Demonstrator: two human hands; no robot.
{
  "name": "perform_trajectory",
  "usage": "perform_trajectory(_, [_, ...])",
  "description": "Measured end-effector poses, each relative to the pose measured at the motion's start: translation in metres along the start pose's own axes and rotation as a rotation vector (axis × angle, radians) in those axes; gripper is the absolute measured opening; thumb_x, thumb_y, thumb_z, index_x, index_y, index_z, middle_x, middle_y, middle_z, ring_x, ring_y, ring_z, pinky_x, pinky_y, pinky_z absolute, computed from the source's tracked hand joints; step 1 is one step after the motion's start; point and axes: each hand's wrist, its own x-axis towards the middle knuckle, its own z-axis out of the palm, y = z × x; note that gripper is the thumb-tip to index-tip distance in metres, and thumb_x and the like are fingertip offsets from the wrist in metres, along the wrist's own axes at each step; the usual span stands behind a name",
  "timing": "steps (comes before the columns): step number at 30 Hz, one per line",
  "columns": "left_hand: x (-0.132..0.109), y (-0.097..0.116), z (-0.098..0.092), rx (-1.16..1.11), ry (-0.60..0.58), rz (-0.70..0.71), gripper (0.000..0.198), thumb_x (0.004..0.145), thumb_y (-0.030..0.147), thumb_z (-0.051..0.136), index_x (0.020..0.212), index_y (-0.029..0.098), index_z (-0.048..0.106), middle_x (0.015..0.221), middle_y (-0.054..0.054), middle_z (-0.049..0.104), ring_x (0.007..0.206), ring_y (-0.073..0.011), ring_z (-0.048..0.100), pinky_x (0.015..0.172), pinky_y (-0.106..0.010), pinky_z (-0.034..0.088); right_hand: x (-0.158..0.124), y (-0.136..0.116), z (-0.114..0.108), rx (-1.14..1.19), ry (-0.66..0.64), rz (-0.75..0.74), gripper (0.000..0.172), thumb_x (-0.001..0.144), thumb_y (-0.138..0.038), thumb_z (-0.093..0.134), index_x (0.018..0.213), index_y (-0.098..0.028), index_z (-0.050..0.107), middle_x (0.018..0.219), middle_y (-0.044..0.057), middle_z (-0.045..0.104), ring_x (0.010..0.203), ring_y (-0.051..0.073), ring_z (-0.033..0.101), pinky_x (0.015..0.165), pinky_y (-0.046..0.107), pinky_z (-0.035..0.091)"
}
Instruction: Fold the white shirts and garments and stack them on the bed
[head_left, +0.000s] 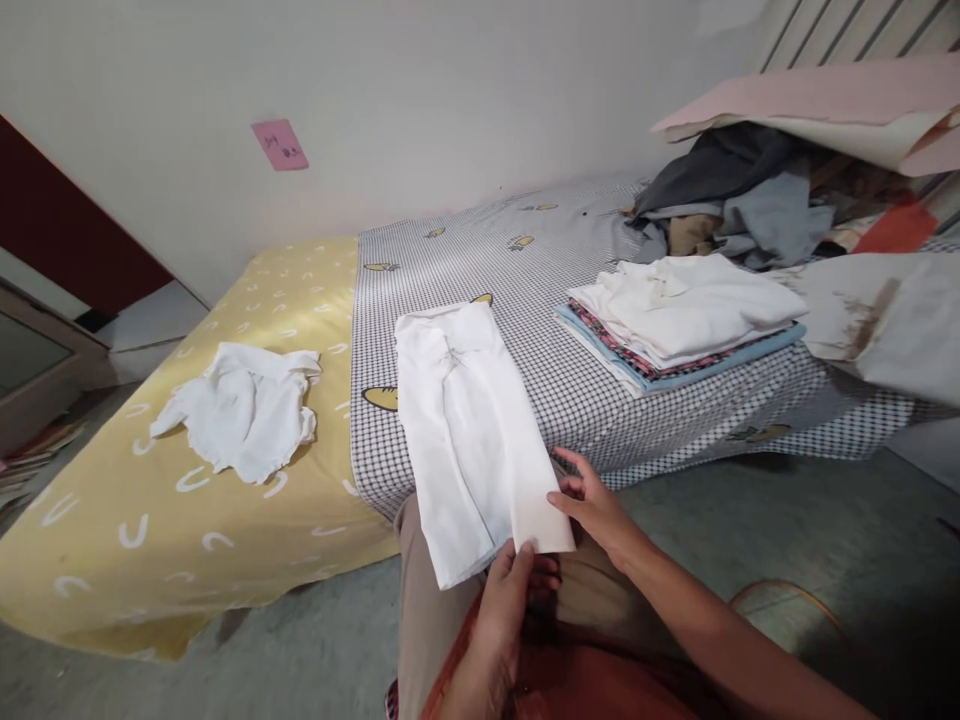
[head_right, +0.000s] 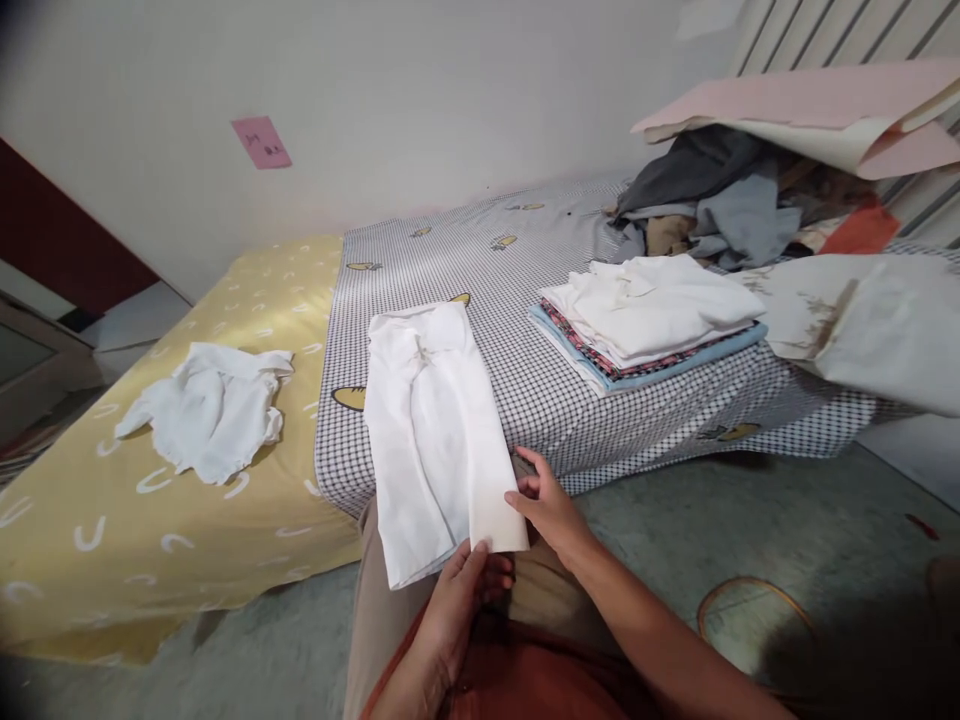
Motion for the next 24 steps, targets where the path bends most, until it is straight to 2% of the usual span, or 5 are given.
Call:
perform_trajectory(10, [0.005, -0.006, -0.007, -0.050, 0.028, -0.067, 0.060, 0.059, 0.065, 0.083, 0.088, 0.017, 0.061, 0.078, -0.003, 0.073, 0.064, -0.0130, 0.065, 0.064, -0.025, 0.042, -0.004, 0.012, -0.020, -0.292, -0.032, -0.174, 0.039, 0.079, -0.039, 0.062, 0.115, -0.026, 0.069, 0.087, 0.002, 0.071, 0.086, 0.024, 0.065, 0.081, 0.037, 0.051])
perform_trajectory(15, [0.007, -0.007, -0.008, -0.046, 0.032, -0.069, 0.065, 0.054, 0.069, 0.084, 0.086, 0.017, 0.060, 0.075, -0.003, 0.072, 0.062, -0.0134, 0.064, 0.061, -0.024, 0.041, 0.007, 0.026, -0.029, -0.721, 0.154, -0.545, 0.048, 0.087, -0.020, 0.049, 0.131, -0.029, 0.066, 0.115, 0.009, 0.068, 0.103, 0.027, 0.065, 0.093, 0.044, 0.052])
perform_trajectory(17, [0.005, -0.006, -0.008, -0.049, 0.034, -0.063, 0.065, 0.055, 0.069, 0.083, 0.086, 0.017, 0.060, 0.075, -0.003, 0.072, 0.063, -0.0132, 0.064, 0.062, -0.024, 0.041, 0.009, 0.026, -0.028, -0.917, 0.169, -0.692, 0.052, 0.091, -0.014, 0.046, 0.136, -0.032, 0.063, 0.133, 0.010, 0.062, 0.120, 0.029, 0.059, 0.103, 0.050, 0.047])
perform_trajectory(20, [0.002, -0.002, -0.006, -0.050, 0.016, -0.058, 0.066, 0.053, 0.070, 0.083, 0.084, 0.016, 0.062, 0.076, -0.003, 0.071, 0.063, -0.0125, 0.063, 0.063, -0.025, 0.041, 0.012, 0.020, -0.024, -1.137, 0.125, -0.800, 0.052, 0.095, -0.011, 0.047, 0.134, -0.040, 0.064, 0.151, 0.003, 0.054, 0.142, 0.030, 0.042, 0.117, 0.056, 0.031])
perform_trajectory(24, [0.001, 0.003, -0.005, -0.049, 0.000, -0.056, 0.069, 0.050, 0.074, 0.083, 0.082, 0.016, 0.063, 0.076, -0.003, 0.071, 0.063, -0.0126, 0.062, 0.064, -0.025, 0.041, 0.019, 0.008, -0.021, -1.256, 0.026, -0.887, 0.052, 0.094, -0.008, 0.054, 0.129, -0.045, 0.066, 0.158, -0.003, 0.047, 0.152, 0.031, 0.027, 0.120, 0.062, 0.018])
